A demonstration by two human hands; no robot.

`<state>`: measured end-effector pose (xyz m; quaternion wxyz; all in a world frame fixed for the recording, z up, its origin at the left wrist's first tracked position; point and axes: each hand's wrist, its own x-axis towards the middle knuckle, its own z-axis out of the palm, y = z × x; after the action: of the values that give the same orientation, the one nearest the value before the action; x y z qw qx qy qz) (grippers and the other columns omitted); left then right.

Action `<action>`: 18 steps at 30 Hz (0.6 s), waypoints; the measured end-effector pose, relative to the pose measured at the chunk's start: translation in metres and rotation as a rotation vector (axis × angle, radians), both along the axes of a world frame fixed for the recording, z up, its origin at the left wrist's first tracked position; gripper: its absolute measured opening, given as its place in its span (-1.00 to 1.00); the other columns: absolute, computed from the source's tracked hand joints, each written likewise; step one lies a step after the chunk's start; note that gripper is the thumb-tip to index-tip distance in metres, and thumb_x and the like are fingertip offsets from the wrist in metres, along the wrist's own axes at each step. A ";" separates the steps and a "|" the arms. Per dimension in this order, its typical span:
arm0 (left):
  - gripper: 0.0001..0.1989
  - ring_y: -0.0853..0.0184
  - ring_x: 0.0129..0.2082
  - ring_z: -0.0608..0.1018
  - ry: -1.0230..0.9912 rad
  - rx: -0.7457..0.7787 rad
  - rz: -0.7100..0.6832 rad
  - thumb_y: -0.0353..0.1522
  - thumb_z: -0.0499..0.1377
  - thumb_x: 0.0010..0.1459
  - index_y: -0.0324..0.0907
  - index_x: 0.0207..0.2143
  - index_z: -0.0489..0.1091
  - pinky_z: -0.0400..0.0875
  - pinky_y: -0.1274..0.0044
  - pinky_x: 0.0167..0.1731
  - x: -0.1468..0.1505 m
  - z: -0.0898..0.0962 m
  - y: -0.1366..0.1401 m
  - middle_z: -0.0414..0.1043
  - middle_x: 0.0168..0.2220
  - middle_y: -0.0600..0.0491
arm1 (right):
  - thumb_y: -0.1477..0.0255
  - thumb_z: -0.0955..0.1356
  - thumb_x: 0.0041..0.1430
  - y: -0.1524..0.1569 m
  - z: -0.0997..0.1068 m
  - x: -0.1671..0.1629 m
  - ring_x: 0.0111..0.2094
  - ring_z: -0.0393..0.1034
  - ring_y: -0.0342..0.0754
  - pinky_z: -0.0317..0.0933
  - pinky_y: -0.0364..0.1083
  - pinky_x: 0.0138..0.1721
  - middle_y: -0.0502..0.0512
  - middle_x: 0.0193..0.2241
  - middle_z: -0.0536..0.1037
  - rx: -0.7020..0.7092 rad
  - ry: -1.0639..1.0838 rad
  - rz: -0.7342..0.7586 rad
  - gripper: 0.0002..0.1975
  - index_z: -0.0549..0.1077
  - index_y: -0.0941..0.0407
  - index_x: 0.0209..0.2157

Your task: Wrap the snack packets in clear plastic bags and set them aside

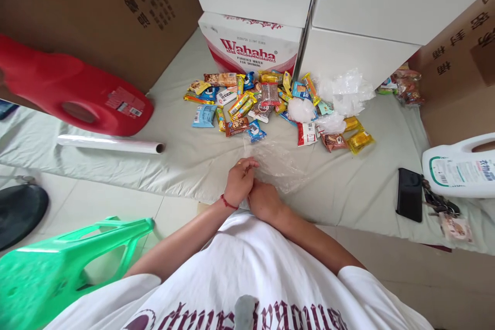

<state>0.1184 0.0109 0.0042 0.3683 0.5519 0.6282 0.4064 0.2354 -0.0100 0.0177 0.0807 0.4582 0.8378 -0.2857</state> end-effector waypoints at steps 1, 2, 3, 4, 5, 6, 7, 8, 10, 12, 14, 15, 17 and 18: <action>-0.73 0.16 0.14 0.52 0.026 -0.003 -0.011 -0.51 0.03 0.14 -0.10 -0.31 0.51 0.38 0.25 0.21 0.002 -0.009 0.008 0.57 -0.10 -0.04 | 0.42 0.22 0.43 -0.003 0.001 0.000 -0.14 0.55 0.13 0.35 0.00 -0.19 0.34 -0.02 0.58 0.005 0.011 0.006 -0.68 0.54 0.19 0.02; -0.72 0.16 0.18 0.50 0.059 0.006 -0.024 -0.51 0.03 0.15 -0.10 -0.27 0.52 0.34 0.22 0.26 0.003 -0.017 0.016 0.58 -0.07 -0.05 | 0.42 0.24 0.42 -0.007 0.003 0.002 -0.13 0.54 0.12 0.36 0.01 -0.17 0.35 0.01 0.57 0.009 0.028 0.020 -0.68 0.52 0.19 0.06; -0.70 0.16 0.21 0.49 0.096 0.023 -0.043 -0.51 0.03 0.16 -0.11 -0.24 0.53 0.32 0.21 0.28 0.003 -0.024 0.023 0.58 -0.04 -0.05 | 0.41 0.26 0.41 -0.012 0.006 0.005 -0.13 0.54 0.11 0.36 0.01 -0.16 0.33 0.02 0.56 0.003 0.055 0.047 -0.68 0.50 0.17 0.09; -0.69 0.16 0.24 0.47 0.141 0.045 -0.071 -0.51 0.02 0.18 -0.12 -0.19 0.54 0.30 0.20 0.29 0.002 -0.029 0.028 0.58 0.00 -0.07 | 0.39 0.29 0.40 -0.017 0.009 0.009 -0.14 0.53 0.09 0.37 0.00 -0.16 0.30 0.01 0.56 -0.023 0.095 0.088 -0.68 0.50 0.15 0.09; -0.67 0.15 0.26 0.46 0.195 0.066 -0.106 -0.50 0.02 0.20 -0.13 -0.15 0.55 0.28 0.19 0.31 0.001 -0.033 0.031 0.57 0.04 -0.08 | 0.37 0.29 0.40 -0.021 0.013 0.015 -0.16 0.53 0.05 0.37 -0.02 -0.16 0.24 -0.02 0.58 -0.057 0.154 0.121 -0.70 0.51 0.11 0.08; -0.66 0.15 0.28 0.44 0.258 0.084 -0.143 -0.50 0.03 0.22 -0.15 -0.10 0.55 0.25 0.17 0.33 0.000 -0.035 0.032 0.56 0.09 -0.10 | 0.36 0.28 0.42 -0.024 0.016 0.022 -0.17 0.53 0.02 0.38 -0.05 -0.15 0.19 -0.07 0.60 -0.080 0.231 0.121 -0.72 0.53 0.08 0.05; -0.64 0.14 0.30 0.42 0.325 0.100 -0.183 -0.49 0.03 0.24 -0.16 -0.04 0.54 0.21 0.16 0.35 -0.002 -0.037 0.031 0.53 0.14 -0.12 | 0.35 0.24 0.45 -0.025 0.019 0.030 -0.17 0.53 -0.01 0.38 -0.07 -0.13 0.15 -0.11 0.62 -0.068 0.314 0.077 -0.71 0.54 0.05 0.04; -0.62 0.13 0.32 0.40 0.394 0.112 -0.225 -0.48 0.02 0.27 -0.17 0.02 0.53 0.16 0.14 0.36 -0.004 -0.037 0.028 0.50 0.19 -0.14 | 0.35 0.20 0.48 -0.025 0.021 0.038 -0.14 0.52 -0.02 0.38 -0.06 -0.07 0.13 -0.11 0.62 -0.013 0.385 -0.008 -0.68 0.54 0.03 0.06; -0.58 0.13 0.37 0.34 0.520 0.130 -0.308 -0.44 0.01 0.33 -0.16 0.15 0.47 0.07 0.11 0.39 -0.009 -0.035 0.020 0.41 0.28 -0.15 | 0.34 0.15 0.50 -0.018 0.018 0.055 0.04 0.45 0.04 0.31 0.02 0.11 0.20 0.03 0.59 0.182 0.413 -0.221 -0.60 0.46 0.05 0.18; -0.53 0.12 0.41 0.27 0.625 0.142 -0.380 -0.38 -0.03 0.38 -0.13 0.27 0.37 -0.01 0.09 0.41 -0.017 -0.032 0.013 0.31 0.35 -0.14 | 0.29 0.19 0.47 -0.008 0.005 0.072 0.25 0.28 0.18 0.18 0.17 0.25 0.30 0.24 0.43 0.343 0.279 -0.335 -0.53 0.36 0.12 0.30; -0.49 0.11 0.44 0.21 0.719 0.142 -0.415 -0.31 -0.05 0.42 -0.10 0.36 0.26 -0.10 0.06 0.43 -0.027 -0.029 0.008 0.19 0.41 -0.14 | 0.22 0.24 0.43 0.002 -0.012 0.091 0.38 0.06 0.28 0.06 0.28 0.32 0.35 0.38 0.22 0.398 0.112 -0.327 -0.43 0.27 0.16 0.36; -0.47 0.10 0.45 0.19 0.760 0.137 -0.415 -0.28 -0.05 0.42 -0.10 0.39 0.21 -0.15 0.04 0.43 -0.033 -0.027 0.008 0.13 0.44 -0.14 | 0.19 0.25 0.42 0.006 -0.021 0.101 0.42 -0.02 0.30 0.01 0.31 0.34 0.34 0.42 0.15 0.409 0.049 -0.309 -0.40 0.25 0.17 0.38; -0.43 0.08 0.46 0.17 0.820 0.123 -0.406 -0.23 -0.06 0.43 -0.11 0.43 0.13 -0.22 0.02 0.43 -0.044 -0.026 0.007 0.05 0.46 -0.15 | 0.15 0.24 0.42 0.012 -0.034 0.123 0.45 -0.07 0.28 -0.06 0.34 0.37 0.31 0.44 0.10 0.428 -0.026 -0.275 -0.37 0.21 0.13 0.40; -0.42 0.08 0.46 0.16 0.841 0.114 -0.402 -0.21 -0.07 0.43 -0.12 0.44 0.11 -0.24 0.02 0.43 -0.049 -0.025 0.007 0.02 0.47 -0.16 | 0.15 0.24 0.42 0.016 -0.036 0.134 0.45 -0.06 0.26 -0.08 0.34 0.38 0.28 0.44 0.12 0.437 -0.044 -0.261 -0.37 0.21 0.10 0.40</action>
<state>0.0695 0.0180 -0.0212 0.1223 0.7988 0.5802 0.1019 0.3697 0.0057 -0.0187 -0.0396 0.5750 0.8115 -0.0960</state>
